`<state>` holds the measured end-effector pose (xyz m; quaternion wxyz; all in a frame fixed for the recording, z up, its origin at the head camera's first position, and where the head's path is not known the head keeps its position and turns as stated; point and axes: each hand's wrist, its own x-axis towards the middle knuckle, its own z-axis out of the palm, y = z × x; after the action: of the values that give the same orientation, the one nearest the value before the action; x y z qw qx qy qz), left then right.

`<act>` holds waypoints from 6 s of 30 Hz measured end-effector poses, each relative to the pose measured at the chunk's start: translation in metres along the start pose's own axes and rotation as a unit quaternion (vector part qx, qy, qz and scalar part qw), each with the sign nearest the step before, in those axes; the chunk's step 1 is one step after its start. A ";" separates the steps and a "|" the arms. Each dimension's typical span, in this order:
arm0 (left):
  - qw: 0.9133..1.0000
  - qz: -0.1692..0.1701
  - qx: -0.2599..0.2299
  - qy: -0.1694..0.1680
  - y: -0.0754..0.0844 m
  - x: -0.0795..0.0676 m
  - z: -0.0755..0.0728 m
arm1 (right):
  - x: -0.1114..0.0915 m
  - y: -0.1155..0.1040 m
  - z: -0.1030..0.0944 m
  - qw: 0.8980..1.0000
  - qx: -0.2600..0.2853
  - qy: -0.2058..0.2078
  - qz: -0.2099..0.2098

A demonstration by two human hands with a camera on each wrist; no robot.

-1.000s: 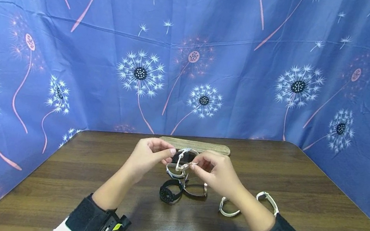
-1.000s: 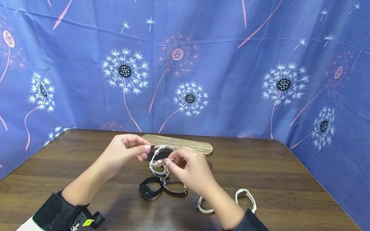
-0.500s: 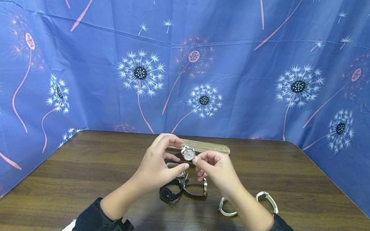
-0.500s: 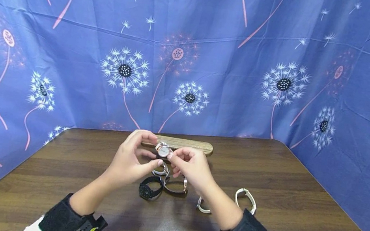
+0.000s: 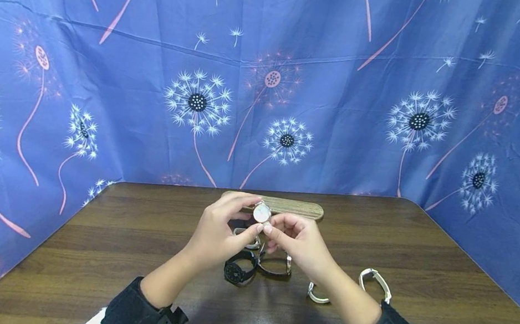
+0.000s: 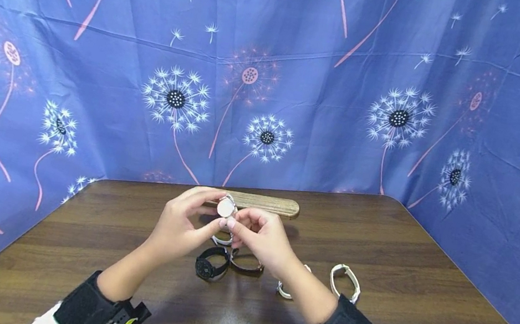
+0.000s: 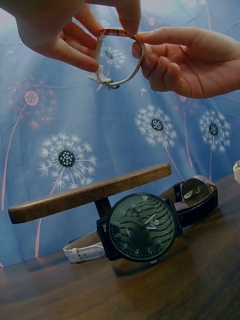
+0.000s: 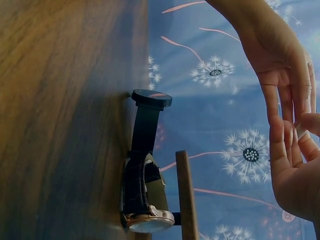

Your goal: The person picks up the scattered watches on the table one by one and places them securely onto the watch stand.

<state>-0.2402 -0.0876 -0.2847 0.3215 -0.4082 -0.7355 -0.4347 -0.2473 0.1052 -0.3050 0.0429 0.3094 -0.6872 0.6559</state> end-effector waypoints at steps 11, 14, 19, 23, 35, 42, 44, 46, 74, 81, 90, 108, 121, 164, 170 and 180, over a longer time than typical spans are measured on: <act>1.000 0.024 0.005 -0.014 -0.009 -0.003 0.002 | -0.002 0.001 0.001 0.999 0.007 -0.030 -0.040; 0.999 0.030 0.013 -0.004 -0.009 -0.003 0.001 | -0.002 0.002 0.001 0.998 0.013 -0.035 -0.045; 0.999 0.027 0.009 0.014 -0.009 -0.002 -0.001 | -0.001 0.003 0.001 0.998 0.012 -0.037 -0.053; 0.999 0.021 0.002 0.036 -0.011 -0.002 -0.003 | 0.000 0.003 0.002 0.998 0.016 -0.037 -0.052; 0.998 -0.032 0.031 0.052 -0.036 0.003 -0.027 | 0.007 0.001 -0.011 0.998 -0.050 -0.034 0.006; 0.991 -0.082 0.103 0.033 -0.074 0.002 -0.043 | 0.038 0.006 -0.044 0.978 -0.208 -0.019 0.021; 0.988 -0.100 0.112 0.017 -0.085 0.003 -0.048 | 0.048 0.006 -0.054 0.961 -0.274 -0.016 0.020; 0.985 -0.125 0.121 -0.001 -0.093 0.007 -0.052 | 0.056 0.008 -0.064 0.941 -0.336 -0.018 0.014; 0.942 -0.292 0.104 -0.130 -0.164 0.028 -0.068 | 0.101 0.045 -0.102 0.830 -0.513 -0.176 0.132; 0.942 -0.292 0.062 -0.155 -0.169 0.024 -0.059 | 0.101 0.049 -0.102 0.834 -0.513 -0.175 0.100; 0.929 -0.323 0.038 -0.179 -0.171 0.018 -0.052 | 0.101 0.050 -0.101 0.833 -0.514 -0.182 0.096; 0.935 -0.306 0.051 -0.170 -0.168 0.020 -0.035 | 0.098 0.052 -0.103 0.823 -0.531 -0.185 0.079; 0.943 -0.259 0.089 -0.187 -0.165 0.028 -0.016 | 0.099 0.051 -0.103 0.825 -0.525 -0.187 0.088; 0.932 -0.268 0.127 -0.207 -0.143 0.052 0.041 | 0.102 0.048 -0.101 0.818 -0.539 -0.187 0.079; 0.934 -0.255 0.124 -0.220 -0.140 0.053 0.042 | 0.099 0.045 -0.108 0.819 -0.528 -0.204 0.093; 0.943 -0.214 0.115 -0.226 -0.116 0.056 0.017 | 0.081 0.012 -0.126 0.837 -0.504 -0.204 0.063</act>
<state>-0.3703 -0.0875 -0.2893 0.0907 -0.2889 -0.9039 -0.3020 -0.3616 0.1918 -0.2605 0.0100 0.3279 -0.9339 0.1420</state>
